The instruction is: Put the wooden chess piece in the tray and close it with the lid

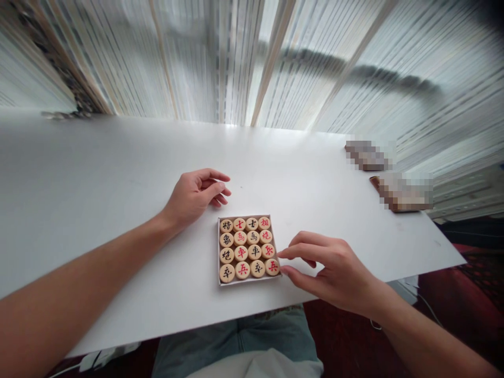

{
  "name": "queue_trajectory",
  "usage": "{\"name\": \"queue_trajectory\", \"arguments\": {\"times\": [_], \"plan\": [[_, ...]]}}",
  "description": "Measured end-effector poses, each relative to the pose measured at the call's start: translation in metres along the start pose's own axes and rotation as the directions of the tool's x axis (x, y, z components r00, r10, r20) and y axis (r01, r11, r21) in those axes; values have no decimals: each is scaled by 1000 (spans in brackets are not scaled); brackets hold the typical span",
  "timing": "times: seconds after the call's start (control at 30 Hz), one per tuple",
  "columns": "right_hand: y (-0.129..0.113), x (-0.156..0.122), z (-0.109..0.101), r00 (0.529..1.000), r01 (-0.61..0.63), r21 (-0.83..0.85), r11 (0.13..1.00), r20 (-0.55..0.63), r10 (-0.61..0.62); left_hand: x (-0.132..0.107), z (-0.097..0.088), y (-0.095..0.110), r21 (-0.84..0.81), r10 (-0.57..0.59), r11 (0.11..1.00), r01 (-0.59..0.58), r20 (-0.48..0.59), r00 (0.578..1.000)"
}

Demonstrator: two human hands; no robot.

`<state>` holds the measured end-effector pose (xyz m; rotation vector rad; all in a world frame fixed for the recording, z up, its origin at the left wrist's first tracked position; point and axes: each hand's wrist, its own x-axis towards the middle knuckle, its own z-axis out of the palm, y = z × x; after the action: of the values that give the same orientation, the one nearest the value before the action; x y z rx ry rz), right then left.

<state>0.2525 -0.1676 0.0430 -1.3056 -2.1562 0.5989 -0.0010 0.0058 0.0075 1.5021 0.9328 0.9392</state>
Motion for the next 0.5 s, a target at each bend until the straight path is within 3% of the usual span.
{"name": "queue_trajectory", "arguments": {"times": [0.33, 0.43, 0.5], "plan": [[28, -29, -21, 942, -279, 5, 960, -191, 275, -6, -1, 3, 226, 39, 973, -45, 30, 999], [57, -35, -40, 884, -394, -86, 915, -310, 351, -8, -1, 3, 310, 85, 947, -83, 9, 996], [86, -40, -59, 802, -505, -146, 851, -442, 401, -9, -3, 1, 381, 144, 915, -134, 3, 990]]}}
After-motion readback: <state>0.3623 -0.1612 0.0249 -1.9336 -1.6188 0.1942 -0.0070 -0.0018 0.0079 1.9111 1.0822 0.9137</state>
